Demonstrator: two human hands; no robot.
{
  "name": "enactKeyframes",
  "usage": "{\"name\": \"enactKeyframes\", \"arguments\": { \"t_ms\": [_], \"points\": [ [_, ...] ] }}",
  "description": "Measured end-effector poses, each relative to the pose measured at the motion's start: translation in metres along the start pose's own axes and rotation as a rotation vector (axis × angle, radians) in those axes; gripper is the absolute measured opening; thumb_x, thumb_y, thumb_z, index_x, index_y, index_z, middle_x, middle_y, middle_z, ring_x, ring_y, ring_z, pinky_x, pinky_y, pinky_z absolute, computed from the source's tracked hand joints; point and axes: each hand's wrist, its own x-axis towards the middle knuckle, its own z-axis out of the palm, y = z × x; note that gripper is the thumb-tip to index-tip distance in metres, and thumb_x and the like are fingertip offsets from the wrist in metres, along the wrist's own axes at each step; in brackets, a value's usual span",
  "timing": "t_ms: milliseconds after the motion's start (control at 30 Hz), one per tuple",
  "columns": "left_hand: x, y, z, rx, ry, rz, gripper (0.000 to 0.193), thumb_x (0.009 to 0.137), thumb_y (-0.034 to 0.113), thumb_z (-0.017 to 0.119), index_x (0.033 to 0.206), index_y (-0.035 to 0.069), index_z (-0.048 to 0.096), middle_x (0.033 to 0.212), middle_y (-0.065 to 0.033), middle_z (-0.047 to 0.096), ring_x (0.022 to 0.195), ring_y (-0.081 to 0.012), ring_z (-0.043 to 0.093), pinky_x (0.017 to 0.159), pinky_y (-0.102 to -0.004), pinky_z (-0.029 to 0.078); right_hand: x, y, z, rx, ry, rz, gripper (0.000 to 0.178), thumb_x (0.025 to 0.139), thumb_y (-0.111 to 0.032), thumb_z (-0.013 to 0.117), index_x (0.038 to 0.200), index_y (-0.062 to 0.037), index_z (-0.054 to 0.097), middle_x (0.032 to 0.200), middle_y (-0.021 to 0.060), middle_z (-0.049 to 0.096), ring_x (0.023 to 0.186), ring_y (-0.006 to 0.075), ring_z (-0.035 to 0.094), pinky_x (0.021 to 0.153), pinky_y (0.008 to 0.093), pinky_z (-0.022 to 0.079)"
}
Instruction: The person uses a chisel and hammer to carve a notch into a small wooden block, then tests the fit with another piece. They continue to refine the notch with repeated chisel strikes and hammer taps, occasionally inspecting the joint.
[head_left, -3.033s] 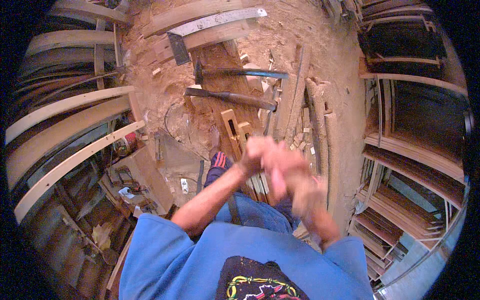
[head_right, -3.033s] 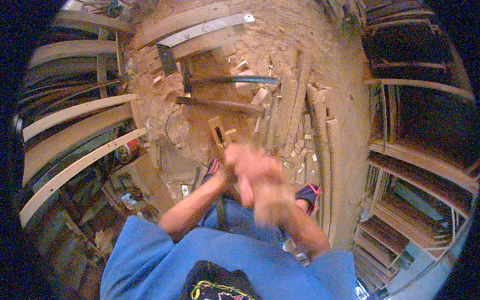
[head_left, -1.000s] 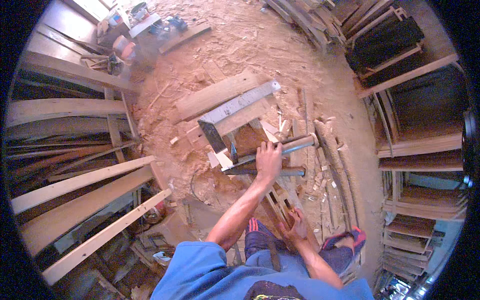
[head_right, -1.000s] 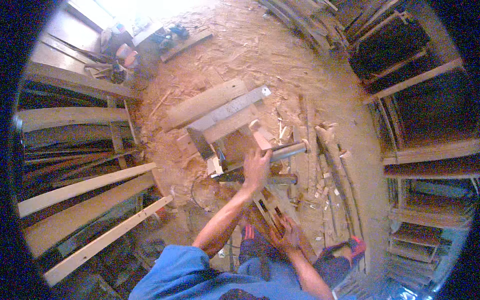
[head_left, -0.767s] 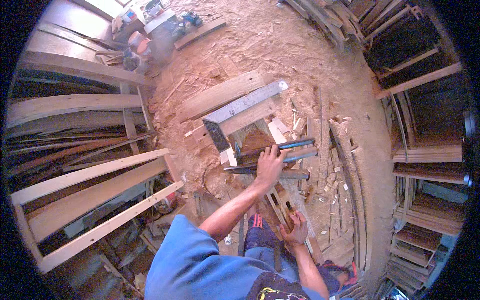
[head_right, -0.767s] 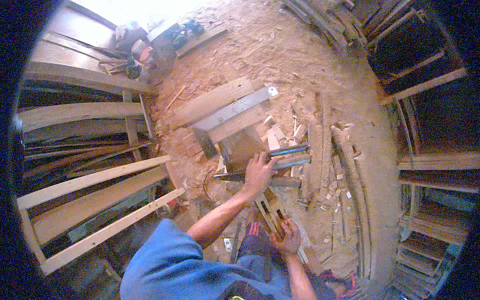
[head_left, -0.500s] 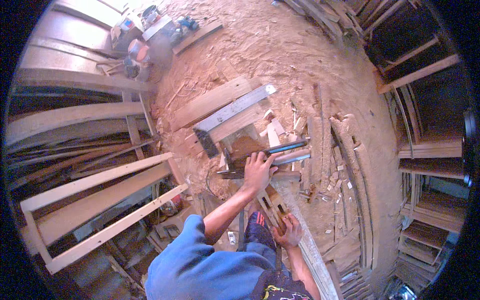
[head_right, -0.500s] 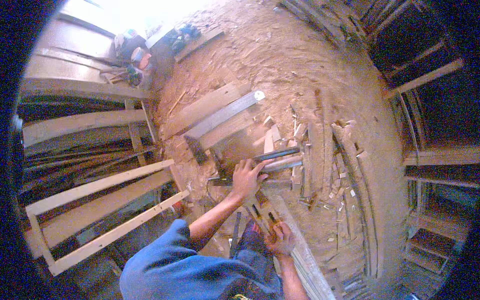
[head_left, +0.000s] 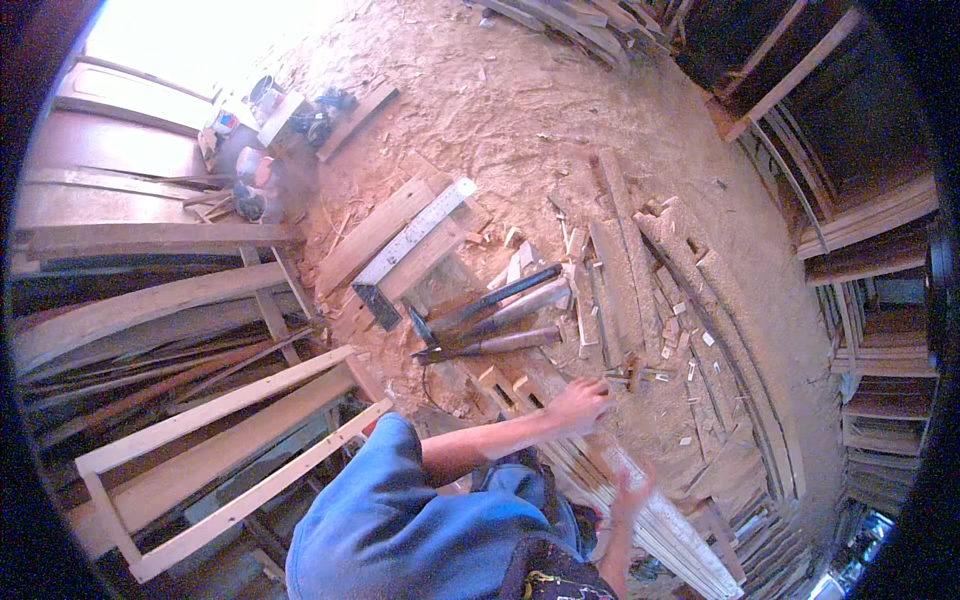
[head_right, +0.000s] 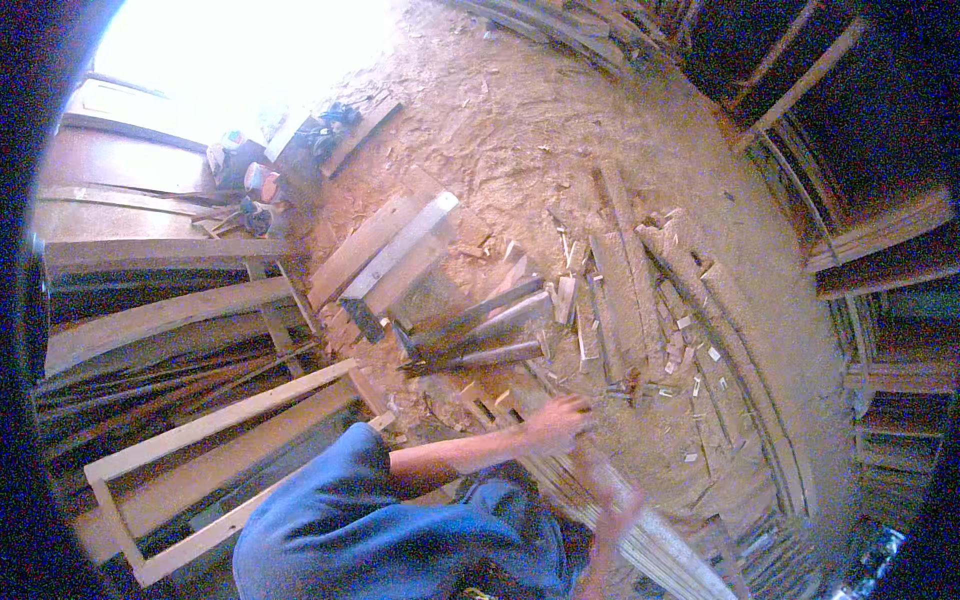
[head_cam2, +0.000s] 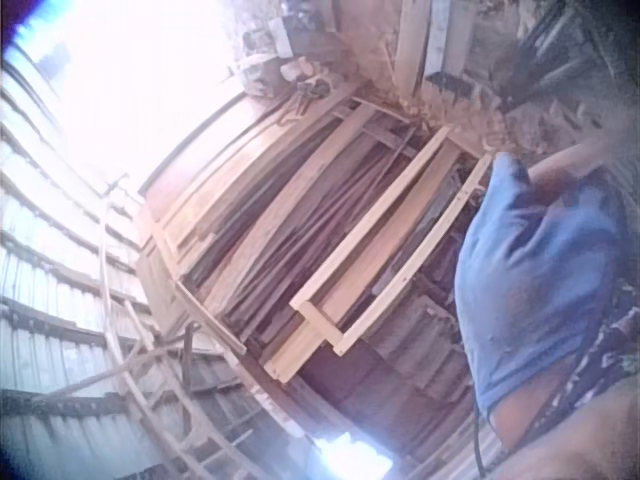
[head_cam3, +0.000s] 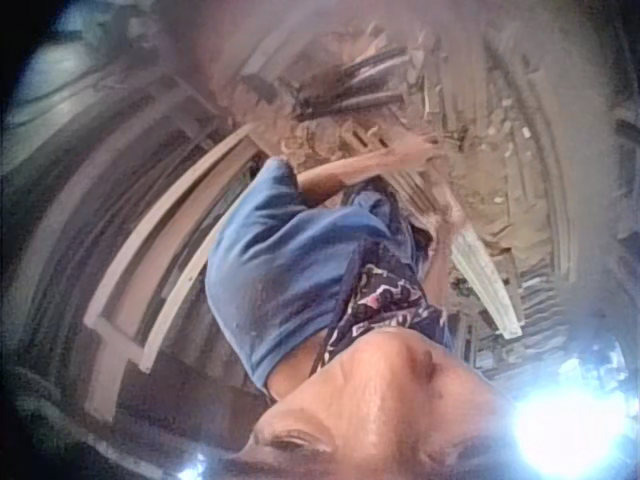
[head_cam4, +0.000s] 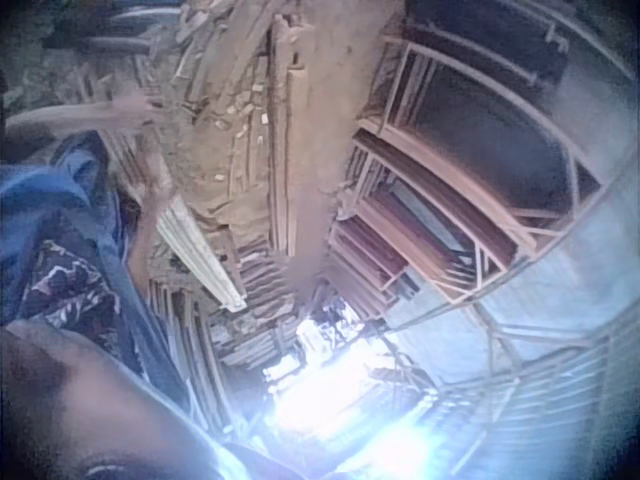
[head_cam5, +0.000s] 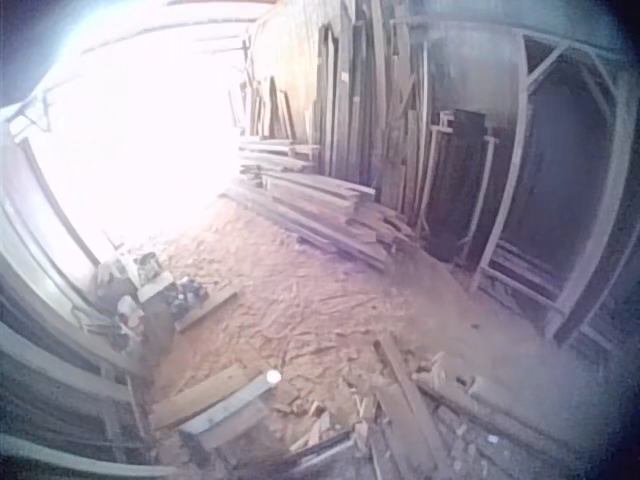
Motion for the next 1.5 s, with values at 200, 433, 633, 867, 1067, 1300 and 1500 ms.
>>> {"name": "enactKeyframes", "arguments": {
  "t_ms": [200, 433, 633, 867, 1067, 1300, 1500],
  "points": [
    [-0.016, 0.040, 0.050, 0.090, -0.655, -0.024, 0.055, 0.075, 0.052, 0.075, 0.110, 0.011, 0.070, 0.107, -0.0179, 0.070, 0.098, -0.0372, 0.069, 0.086, -0.0487, 0.055, -0.044, 0.192, -0.108, -0.200, 0.781, 0.134, 0.068, 0.091, -0.052, 0.068, 0.130, 0.0019, 0.053, 0.123, 0.0174, 0.057, 0.112, 0.0339, 0.053, 0.101, 0.0466, 0.042],
    [-0.027, 0.030, 0.075, 0.171, -0.714, -0.016, 0.058, 0.073, 0.059, 0.076, 0.111, 0.015, 0.073, 0.104, -0.0147, 0.073, 0.098, -0.0383, 0.069, 0.089, -0.0523, 0.054, -0.050, 0.250, -0.111, -0.010, 0.639, 0.585, 0.067, 0.091, -0.051, 0.068, 0.129, 0.0022, 0.053, 0.120, 0.0174, 0.058, 0.108, 0.0332, 0.053, 0.097, 0.0457, 0.042],
    [-0.028, 0.046, 0.066, 0.250, -0.744, 0.045, 0.053, 0.078, 0.053, 0.071, 0.110, 0.011, 0.072, 0.113, -0.0150, 0.069, 0.108, -0.0363, 0.065, 0.098, -0.0477, 0.051, -0.070, 0.306, -0.151, 0.106, 0.571, 0.679, 0.067, 0.091, -0.051, 0.068, 0.128, 0.0025, 0.053, 0.118, 0.0175, 0.058, 0.104, 0.0326, 0.054, 0.093, 0.0450, 0.042],
    [-0.043, 0.057, 0.053, 0.362, -0.549, 0.242, 0.054, 0.085, 0.060, 0.063, 0.110, 0.012, 0.070, 0.111, -0.0111, 0.068, 0.111, -0.0335, 0.063, 0.092, -0.0481, 0.053, -0.083, 0.360, -0.185, 0.161, 0.549, 0.747, 0.066, 0.091, -0.050, 0.068, 0.127, 0.0028, 0.054, 0.116, 0.0176, 0.059, 0.100, 0.0318, 0.054, 0.088, 0.0441, 0.042],
    [-0.043, 0.077, 0.051, 0.482, -0.639, 0.136, 0.030, 0.092, 0.025, 0.056, 0.117, 0.013, 0.065, 0.124, -0.0094, 0.063, 0.119, -0.0294, 0.061, 0.093, -0.0406, 0.055, -0.075, 0.392, -0.212, 0.170, 0.554, 0.744, 0.065, 0.090, -0.049, 0.068, 0.126, 0.0031, 0.054, 0.114, 0.0176, 0.060, 0.096, 0.0312, 0.054, 0.085, 0.0434, 0.042],
    [-0.027, 0.117, 0.014, 0.438, -0.411, 0.277, 0.035, 0.084, 0.027, 0.061, 0.115, 0.009, 0.064, 0.122, -0.0079, 0.063, 0.115, -0.0256, 0.061, 0.095, -0.0389, 0.054, -0.064, 0.420, -0.240, 0.172, 0.555, 0.718, 0.065, 0.090, -0.049, 0.068, 0.126, 0.0034, 0.054, 0.112, 0.0177, 0.061, 0.092, 0.0305, 0.055, 0.080, 0.0425, 0.043],
    [-0.027, 0.132, 0.004, 0.511, -0.152, 0.438, 0.044, 0.084, 0.037, 0.065, 0.118, 0.010, 0.062, 0.127, -0.0079, 0.059, 0.121, -0.0271, 0.056, 0.102, -0.0407, 0.048, -0.060, 0.437, -0.268, 0.146, 0.616, 0.686, 0.064, 0.090, -0.048, 0.068, 0.125, 0.0037, 0.054, 0.109, 0.0177, 0.061, 0.088, 0.0298, 0.055, 0.076, 0.0417, 0.043]
  ]
}}
